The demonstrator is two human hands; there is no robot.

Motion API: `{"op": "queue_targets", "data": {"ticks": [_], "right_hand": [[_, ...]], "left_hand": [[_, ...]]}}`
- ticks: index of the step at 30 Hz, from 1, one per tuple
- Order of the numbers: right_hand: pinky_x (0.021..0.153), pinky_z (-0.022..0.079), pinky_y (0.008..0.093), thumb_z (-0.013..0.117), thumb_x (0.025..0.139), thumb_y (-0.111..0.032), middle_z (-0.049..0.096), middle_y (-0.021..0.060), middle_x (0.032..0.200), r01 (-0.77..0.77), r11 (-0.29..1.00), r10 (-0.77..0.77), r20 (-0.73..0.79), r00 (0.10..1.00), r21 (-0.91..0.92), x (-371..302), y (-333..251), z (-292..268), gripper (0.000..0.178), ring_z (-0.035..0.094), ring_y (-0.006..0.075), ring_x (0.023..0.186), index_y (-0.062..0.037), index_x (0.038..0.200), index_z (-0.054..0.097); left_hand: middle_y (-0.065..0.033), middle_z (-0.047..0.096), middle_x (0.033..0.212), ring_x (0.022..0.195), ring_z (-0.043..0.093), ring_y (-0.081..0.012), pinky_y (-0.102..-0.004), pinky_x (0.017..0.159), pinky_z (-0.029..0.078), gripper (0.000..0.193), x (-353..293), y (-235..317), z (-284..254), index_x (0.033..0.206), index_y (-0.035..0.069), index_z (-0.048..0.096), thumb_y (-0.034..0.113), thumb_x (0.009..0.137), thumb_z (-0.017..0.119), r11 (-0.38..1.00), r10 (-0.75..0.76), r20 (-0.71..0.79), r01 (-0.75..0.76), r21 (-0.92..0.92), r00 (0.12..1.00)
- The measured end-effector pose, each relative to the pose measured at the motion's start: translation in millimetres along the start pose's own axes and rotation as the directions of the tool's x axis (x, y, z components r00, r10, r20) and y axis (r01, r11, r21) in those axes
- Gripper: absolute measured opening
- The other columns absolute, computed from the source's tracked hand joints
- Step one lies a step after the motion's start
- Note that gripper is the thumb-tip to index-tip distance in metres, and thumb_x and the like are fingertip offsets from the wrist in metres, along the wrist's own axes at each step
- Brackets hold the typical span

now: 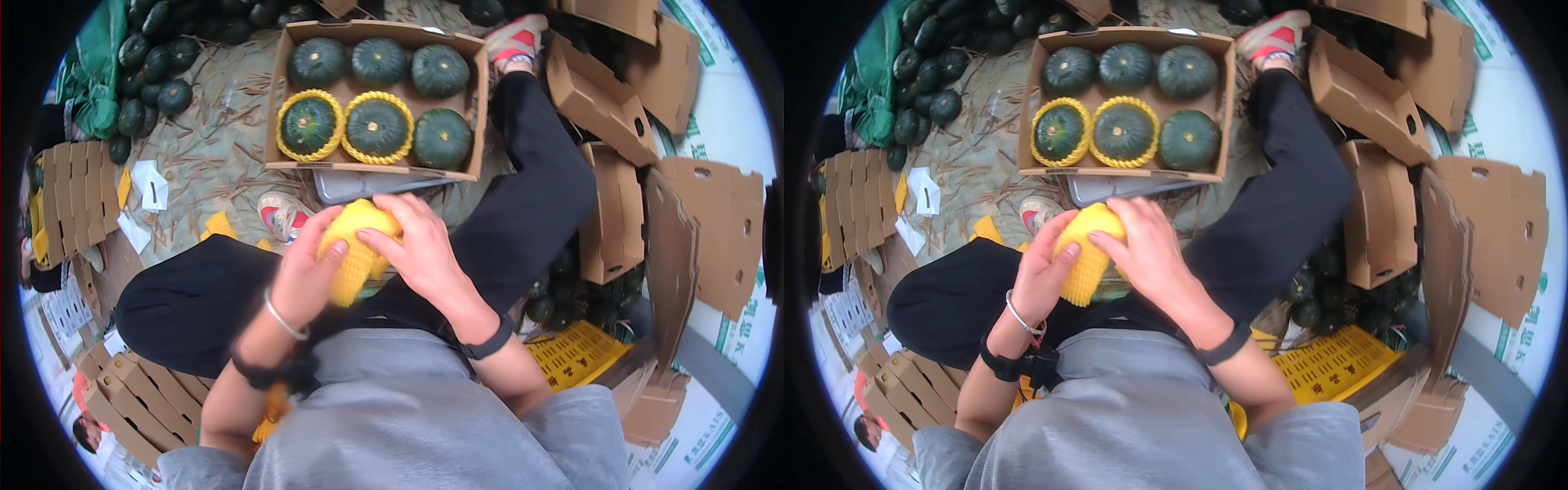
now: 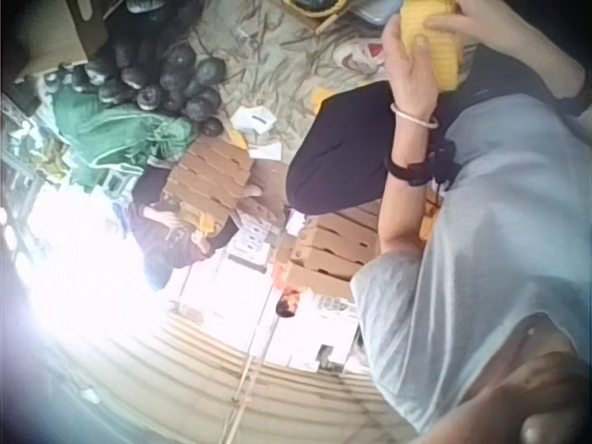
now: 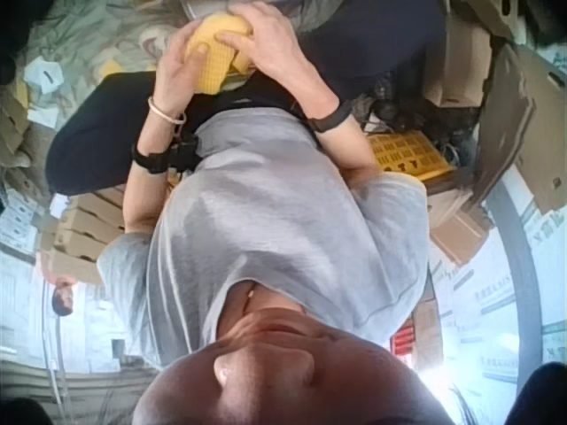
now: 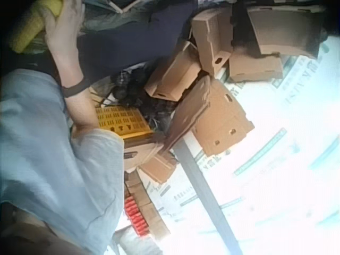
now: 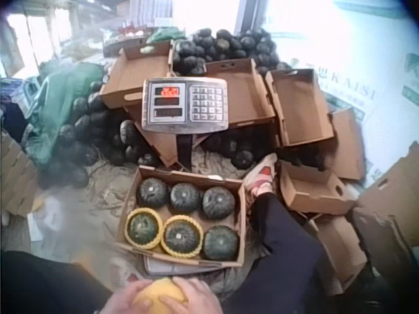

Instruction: Weighing green squashes, wrapping them in foam nets, and packing them into cardboard boxes.

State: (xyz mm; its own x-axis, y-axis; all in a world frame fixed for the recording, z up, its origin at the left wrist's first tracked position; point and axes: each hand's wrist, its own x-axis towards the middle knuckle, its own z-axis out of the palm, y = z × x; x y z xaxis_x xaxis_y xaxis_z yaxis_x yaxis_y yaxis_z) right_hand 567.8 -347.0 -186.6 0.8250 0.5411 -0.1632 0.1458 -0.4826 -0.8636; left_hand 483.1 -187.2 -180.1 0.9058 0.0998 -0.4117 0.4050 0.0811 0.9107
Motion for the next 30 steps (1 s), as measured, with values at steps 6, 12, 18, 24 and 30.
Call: {"op": "queue_targets", "data": {"ticks": [6,12,18,24,30], "right_hand": [[0.082,0.042,0.0431,0.072,0.074,-0.014,0.058,0.0114,0.091,0.134,0.980,-0.153,-0.127,0.980,-0.147,7.3,4.4,-0.8,0.026,0.055,0.0333,0.088,-0.0044,0.092,0.056],[0.081,0.050,0.0256,0.069,0.082,-0.004,0.065,0.0076,0.099,-0.322,0.431,0.057,0.331,0.942,0.843,4.8,1.0,-31.3,0.028,0.060,0.0118,0.090,-0.0017,0.102,0.050],[0.086,0.048,0.0276,0.074,0.080,-0.009,0.067,0.0051,0.104,-0.394,0.592,-0.060,0.526,0.848,0.703,-2.0,-0.8,-41.2,0.048,0.061,0.0107,0.095,0.0025,0.121,0.054],[0.075,0.048,0.0259,0.072,0.076,0.000,0.064,0.0015,0.101,-0.302,0.912,0.258,0.183,0.949,0.277,14.6,15.5,-22.0,0.028,0.059,0.0102,0.085,-0.0032,0.100,0.057],[0.072,0.051,0.0248,0.070,0.078,0.003,0.064,0.0034,0.096,-0.369,0.203,-0.048,0.385,0.922,0.907,-0.7,2.1,-31.8,0.033,0.063,0.0103,0.085,-0.0081,0.100,0.048]], "left_hand": [[-0.0037,0.064,0.093,0.083,0.057,-0.0075,-0.0231,0.075,0.048,0.025,-3.5,-9.9,-1.6,0.112,-0.001,0.057,0.008,0.089,0.062,0.985,-0.026,-0.192,0.058,0.163,0.981],[-0.0016,0.063,0.089,0.079,0.057,-0.0072,-0.0216,0.073,0.047,0.021,-0.2,16.6,-1.0,0.102,-0.003,0.061,0.013,0.089,0.066,0.990,-0.107,-0.133,0.093,-0.104,0.985],[-0.0178,0.064,0.108,0.088,0.065,-0.0202,-0.0327,0.079,0.054,0.033,-6.8,21.2,-20.0,0.127,-0.003,0.049,0.011,0.097,0.048,0.544,-0.092,0.205,0.222,-0.809,0.974],[-0.0098,0.055,0.103,0.093,0.059,-0.0182,-0.0282,0.081,0.047,0.061,12.7,20.9,1.9,0.136,0.005,0.037,0.000,0.081,0.063,0.983,0.129,-0.156,-0.147,-0.110,0.979],[-0.0051,0.059,0.092,0.086,0.056,-0.0159,-0.0272,0.077,0.045,0.063,27.1,30.2,-7.4,0.131,0.002,0.047,0.024,0.078,0.071,0.987,0.121,0.037,-0.125,0.101,0.992]]}}
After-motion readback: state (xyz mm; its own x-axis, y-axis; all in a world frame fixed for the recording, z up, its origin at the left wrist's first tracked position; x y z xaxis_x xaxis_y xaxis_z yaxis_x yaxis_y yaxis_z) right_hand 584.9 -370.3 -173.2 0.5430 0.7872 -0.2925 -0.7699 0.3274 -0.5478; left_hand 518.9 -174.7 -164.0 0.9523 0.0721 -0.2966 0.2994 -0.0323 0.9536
